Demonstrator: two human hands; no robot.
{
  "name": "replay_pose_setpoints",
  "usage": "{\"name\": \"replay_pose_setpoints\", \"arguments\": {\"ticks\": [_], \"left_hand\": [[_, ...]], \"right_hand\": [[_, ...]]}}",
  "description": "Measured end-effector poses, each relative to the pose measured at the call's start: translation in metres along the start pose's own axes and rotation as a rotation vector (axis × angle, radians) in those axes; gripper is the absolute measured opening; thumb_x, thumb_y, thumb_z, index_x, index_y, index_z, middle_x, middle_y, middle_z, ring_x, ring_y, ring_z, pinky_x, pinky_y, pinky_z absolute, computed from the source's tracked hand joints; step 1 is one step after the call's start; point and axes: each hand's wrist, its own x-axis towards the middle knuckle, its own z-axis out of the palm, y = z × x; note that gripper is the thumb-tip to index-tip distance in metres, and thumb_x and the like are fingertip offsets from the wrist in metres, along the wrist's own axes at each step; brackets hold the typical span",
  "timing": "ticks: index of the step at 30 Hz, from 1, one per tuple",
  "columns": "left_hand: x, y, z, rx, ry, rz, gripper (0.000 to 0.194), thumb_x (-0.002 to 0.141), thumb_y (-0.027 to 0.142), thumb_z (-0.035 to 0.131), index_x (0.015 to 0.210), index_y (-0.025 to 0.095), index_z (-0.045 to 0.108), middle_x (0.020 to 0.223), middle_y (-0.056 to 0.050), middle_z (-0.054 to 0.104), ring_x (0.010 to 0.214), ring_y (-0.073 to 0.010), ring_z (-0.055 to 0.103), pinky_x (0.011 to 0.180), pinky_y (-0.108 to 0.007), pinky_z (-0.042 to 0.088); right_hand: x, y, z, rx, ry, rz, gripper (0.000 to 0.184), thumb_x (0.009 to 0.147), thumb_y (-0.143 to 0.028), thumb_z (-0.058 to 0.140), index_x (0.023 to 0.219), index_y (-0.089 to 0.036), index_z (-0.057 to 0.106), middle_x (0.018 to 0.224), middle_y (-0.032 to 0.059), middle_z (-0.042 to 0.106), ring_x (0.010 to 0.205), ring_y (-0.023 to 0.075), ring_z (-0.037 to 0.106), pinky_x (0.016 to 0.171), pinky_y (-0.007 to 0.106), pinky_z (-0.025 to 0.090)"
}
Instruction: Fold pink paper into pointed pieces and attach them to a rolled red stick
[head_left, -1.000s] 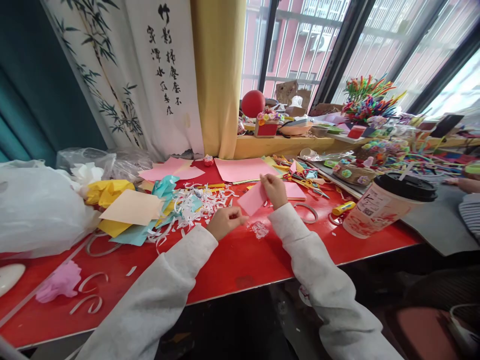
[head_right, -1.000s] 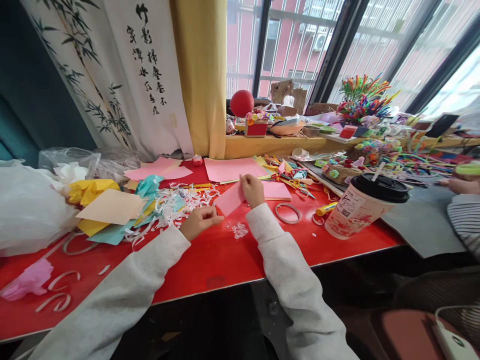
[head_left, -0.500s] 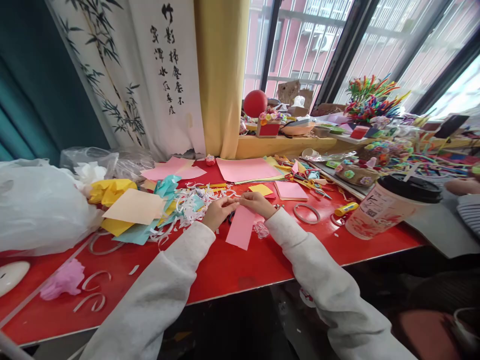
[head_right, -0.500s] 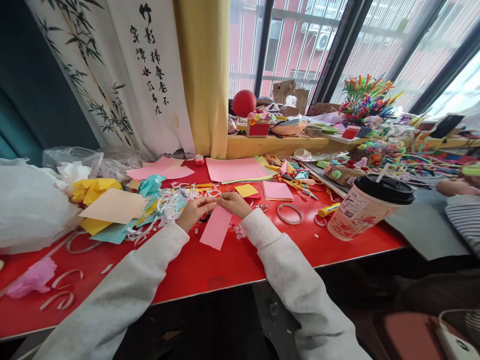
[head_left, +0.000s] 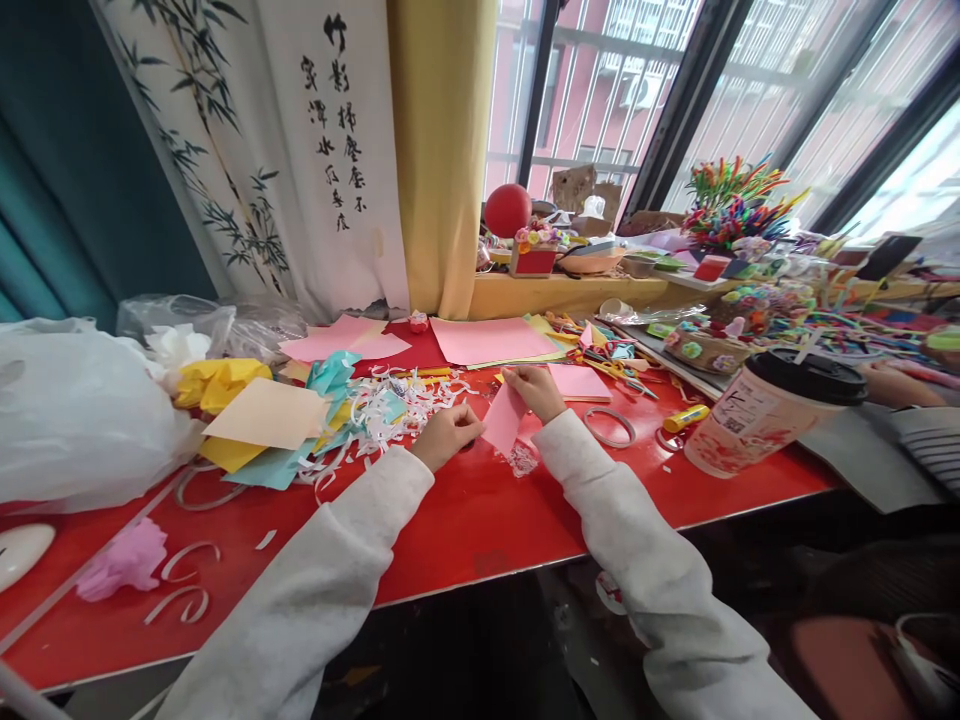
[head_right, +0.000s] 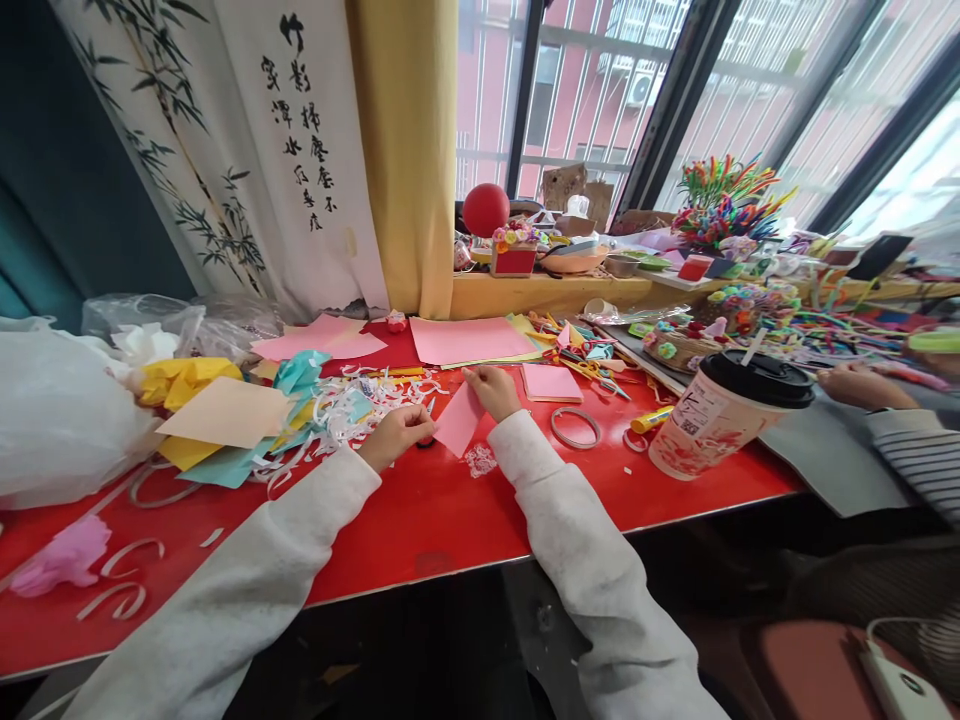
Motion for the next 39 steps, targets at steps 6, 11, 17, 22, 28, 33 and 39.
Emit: {"name": "replay_pose_setpoints", "arguments": {"ticks": [6, 11, 17, 22, 28, 33, 39], "left_hand": [[-0.013, 0.016, 0.005, 0.002, -0.114, 0.087, 0.026, 0.071, 0.036, 0.059, 0.059, 0.016, 0.047, 0.057, 0.004, 0.044, 0.055, -0.0085, 0.038, 0.055, -0.023, 0.03], [-0.011, 0.017, 0.004, 0.31, 0.271, 0.32, 0.02, 0.081, 0.034, 0.05, 0.093, 0.019, 0.057, 0.097, -0.005, 0.055, 0.094, -0.0173, 0.049, 0.088, -0.031, 0.037], [-0.003, 0.004, 0.001, 0.29, 0.291, 0.166, 0.022, 0.079, 0.02, 0.052, 0.101, 0.019, 0.054, 0.109, -0.006, 0.058, 0.104, -0.0198, 0.052, 0.093, -0.035, 0.039], [-0.001, 0.002, -0.003, 0.125, 0.369, 0.125, 0.026, 0.082, 0.026, 0.047, 0.106, 0.017, 0.052, 0.112, -0.007, 0.058, 0.104, -0.0181, 0.053, 0.094, -0.033, 0.039], [-0.004, 0.0, 0.004, 0.497, 0.406, 0.214, 0.055, 0.074, 0.045, 0.058, 0.117, 0.01, 0.05, 0.12, -0.016, 0.041, 0.118, -0.0244, 0.04, 0.103, -0.036, 0.031], [-0.005, 0.0, 0.006, 0.556, 0.313, 0.127, 0.061, 0.074, 0.043, 0.057, 0.124, 0.01, 0.044, 0.114, -0.014, 0.047, 0.113, -0.026, 0.045, 0.1, -0.038, 0.035], [-0.006, 0.004, 0.01, 0.564, 0.19, 0.002, 0.081, 0.073, 0.054, 0.053, 0.134, 0.006, 0.028, 0.131, -0.02, 0.036, 0.125, -0.0326, 0.033, 0.101, -0.044, 0.032]], "right_hand": [[0.01, 0.011, -0.031, 0.003, 0.279, 0.104, 0.038, 0.075, -0.051, 0.042, 0.055, -0.019, 0.037, 0.052, -0.0028, 0.036, 0.054, 0.0098, 0.03, 0.05, 0.025, 0.02], [-0.001, -0.005, -0.011, 0.134, 0.037, 0.099, 0.041, 0.068, -0.054, 0.055, 0.054, -0.017, 0.043, 0.05, -0.0034, 0.038, 0.05, 0.0071, 0.032, 0.045, 0.022, 0.024], [-0.022, -0.029, 0.014, 0.447, -0.42, 0.139, 0.042, 0.068, -0.056, 0.056, 0.081, -0.016, 0.058, 0.068, 0.0001, 0.057, 0.058, 0.0085, 0.053, 0.054, 0.023, 0.048], [-0.023, -0.029, 0.01, 0.674, -0.54, 0.264, 0.033, 0.054, -0.034, 0.076, 0.072, -0.015, 0.056, 0.067, -0.0003, 0.059, 0.06, 0.0091, 0.058, 0.065, 0.028, 0.054], [-0.02, -0.024, 0.017, 0.581, -0.343, 0.239, 0.041, 0.053, -0.045, 0.073, 0.056, -0.015, 0.046, 0.051, -0.0036, 0.048, 0.047, 0.006, 0.046, 0.048, 0.022, 0.044], [-0.021, -0.021, 0.019, 0.365, -0.209, 0.097, 0.044, 0.057, -0.054, 0.067, 0.059, -0.014, 0.048, 0.054, -0.0026, 0.047, 0.049, 0.0065, 0.042, 0.046, 0.021, 0.035], [-0.027, -0.029, 0.02, 0.014, -0.076, -0.096, 0.049, 0.063, -0.062, 0.057, 0.053, -0.016, 0.042, 0.051, -0.0038, 0.036, 0.05, 0.0063, 0.03, 0.046, 0.022, 0.025]]}}
